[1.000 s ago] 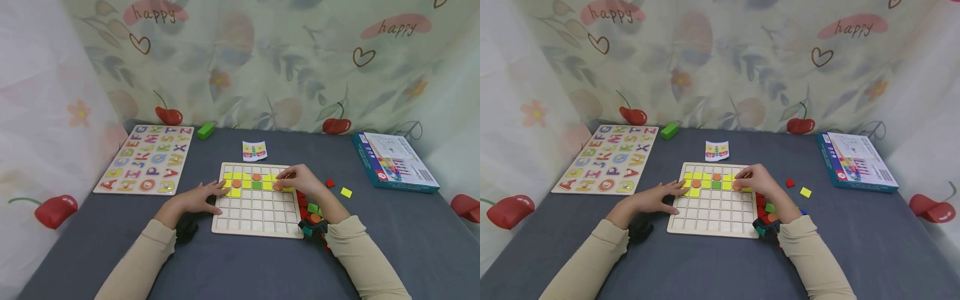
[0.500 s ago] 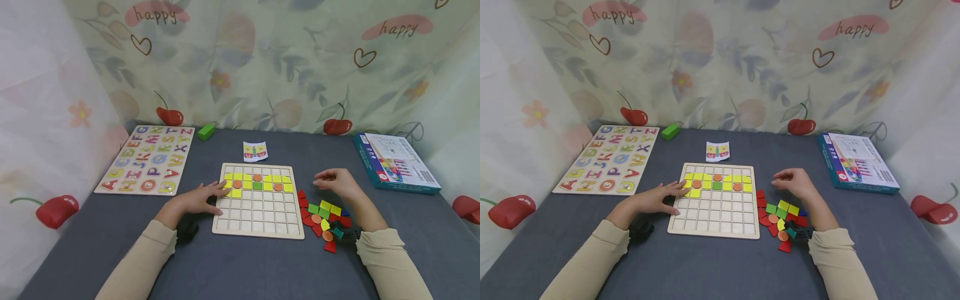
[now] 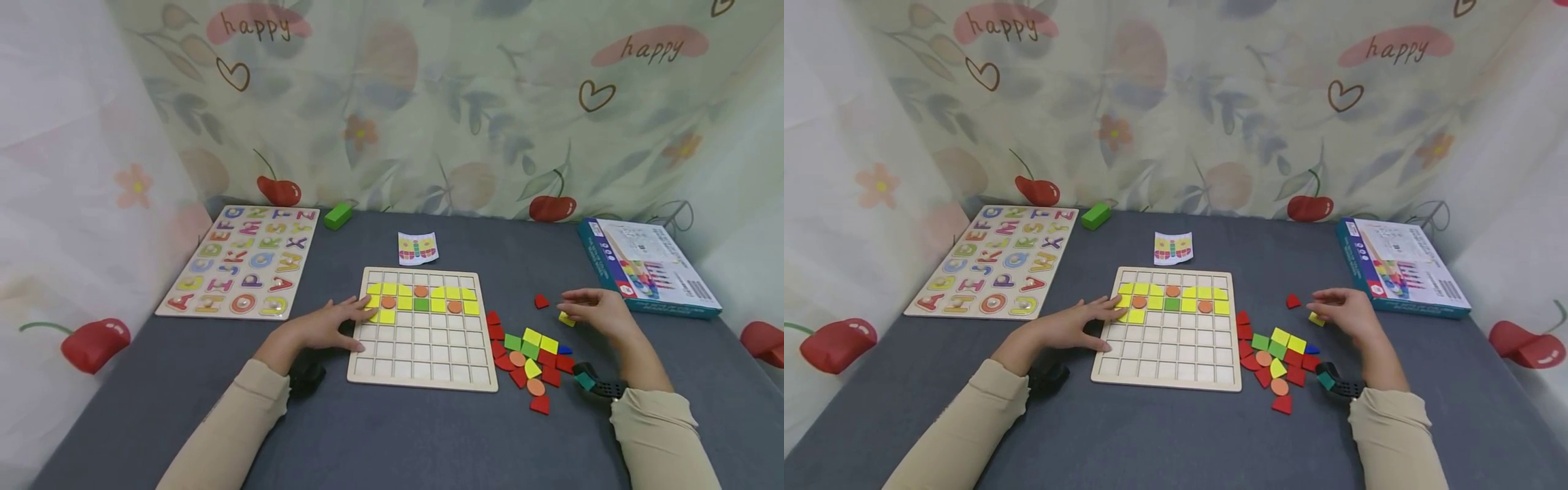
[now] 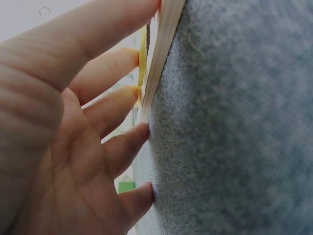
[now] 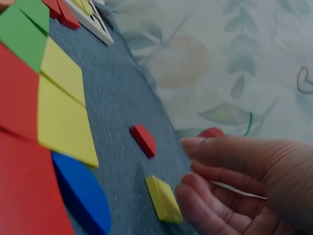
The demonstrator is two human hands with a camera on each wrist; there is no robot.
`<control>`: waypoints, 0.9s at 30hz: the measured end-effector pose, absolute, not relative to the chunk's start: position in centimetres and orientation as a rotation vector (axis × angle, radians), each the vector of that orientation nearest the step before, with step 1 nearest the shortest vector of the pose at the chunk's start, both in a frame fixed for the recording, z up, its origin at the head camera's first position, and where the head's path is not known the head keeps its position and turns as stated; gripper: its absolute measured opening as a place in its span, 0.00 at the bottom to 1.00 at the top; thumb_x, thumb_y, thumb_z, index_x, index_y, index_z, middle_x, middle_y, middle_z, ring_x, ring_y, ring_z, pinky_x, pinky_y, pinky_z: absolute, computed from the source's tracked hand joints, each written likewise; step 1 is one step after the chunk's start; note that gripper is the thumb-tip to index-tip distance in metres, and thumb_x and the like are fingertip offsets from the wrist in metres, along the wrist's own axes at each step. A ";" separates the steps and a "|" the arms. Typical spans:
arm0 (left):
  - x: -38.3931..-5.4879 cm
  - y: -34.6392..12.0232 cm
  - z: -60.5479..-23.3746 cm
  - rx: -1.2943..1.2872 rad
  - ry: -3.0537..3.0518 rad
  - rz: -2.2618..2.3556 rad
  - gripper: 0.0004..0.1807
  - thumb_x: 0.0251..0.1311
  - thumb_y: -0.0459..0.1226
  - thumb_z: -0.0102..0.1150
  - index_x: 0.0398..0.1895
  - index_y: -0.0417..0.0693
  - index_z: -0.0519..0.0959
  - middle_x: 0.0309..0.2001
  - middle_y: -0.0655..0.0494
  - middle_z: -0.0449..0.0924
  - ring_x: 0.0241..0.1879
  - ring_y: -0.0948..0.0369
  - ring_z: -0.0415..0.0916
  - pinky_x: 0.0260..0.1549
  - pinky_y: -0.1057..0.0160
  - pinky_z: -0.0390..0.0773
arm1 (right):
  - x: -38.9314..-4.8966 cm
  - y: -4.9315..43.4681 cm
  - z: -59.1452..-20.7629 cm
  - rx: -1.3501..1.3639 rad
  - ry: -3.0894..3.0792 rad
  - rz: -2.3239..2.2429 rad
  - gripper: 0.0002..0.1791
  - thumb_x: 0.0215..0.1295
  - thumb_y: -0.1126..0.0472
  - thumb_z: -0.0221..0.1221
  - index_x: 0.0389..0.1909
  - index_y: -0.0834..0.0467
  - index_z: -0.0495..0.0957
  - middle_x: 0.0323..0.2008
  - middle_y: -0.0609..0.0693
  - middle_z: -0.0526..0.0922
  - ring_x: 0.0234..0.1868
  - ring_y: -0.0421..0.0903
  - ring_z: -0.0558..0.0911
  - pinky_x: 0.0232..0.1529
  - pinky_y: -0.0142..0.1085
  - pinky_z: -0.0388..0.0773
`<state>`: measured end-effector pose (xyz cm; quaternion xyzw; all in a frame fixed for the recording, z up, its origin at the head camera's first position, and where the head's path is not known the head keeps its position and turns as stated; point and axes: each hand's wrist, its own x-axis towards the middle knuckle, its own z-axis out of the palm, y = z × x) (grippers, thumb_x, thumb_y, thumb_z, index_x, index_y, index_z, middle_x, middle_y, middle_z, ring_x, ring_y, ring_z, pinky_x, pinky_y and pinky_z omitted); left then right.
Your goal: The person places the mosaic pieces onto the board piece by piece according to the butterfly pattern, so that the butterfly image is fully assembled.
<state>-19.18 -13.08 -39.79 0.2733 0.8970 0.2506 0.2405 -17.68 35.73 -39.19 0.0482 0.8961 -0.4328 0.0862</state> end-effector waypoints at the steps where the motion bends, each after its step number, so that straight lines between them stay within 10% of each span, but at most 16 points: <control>1: -19.2 -13.1 -39.8 0.745 2.455 0.686 0.40 0.53 0.48 0.64 0.70 0.56 0.59 0.75 0.57 0.43 0.75 0.54 0.33 0.70 0.43 0.31 | -17.6 36.0 -39.3 0.158 2.666 -1.284 0.33 0.62 0.50 0.59 0.59 0.70 0.68 0.44 0.50 0.81 0.34 0.29 0.80 0.39 0.26 0.80; 8: -19.1 -13.0 -39.7 0.746 2.456 0.693 0.40 0.54 0.48 0.64 0.70 0.56 0.59 0.75 0.56 0.44 0.75 0.53 0.33 0.69 0.42 0.32 | -17.5 36.7 -39.9 0.151 2.640 -1.203 0.33 0.60 0.54 0.62 0.60 0.72 0.67 0.47 0.59 0.79 0.31 0.32 0.79 0.36 0.28 0.80; 27: -19.1 -12.9 -39.9 0.741 2.461 0.701 0.41 0.53 0.48 0.64 0.70 0.57 0.59 0.75 0.56 0.44 0.75 0.54 0.33 0.69 0.42 0.31 | -17.5 36.4 -39.9 0.144 2.612 -1.164 0.26 0.62 0.56 0.60 0.53 0.72 0.71 0.35 0.47 0.81 0.30 0.38 0.77 0.34 0.29 0.79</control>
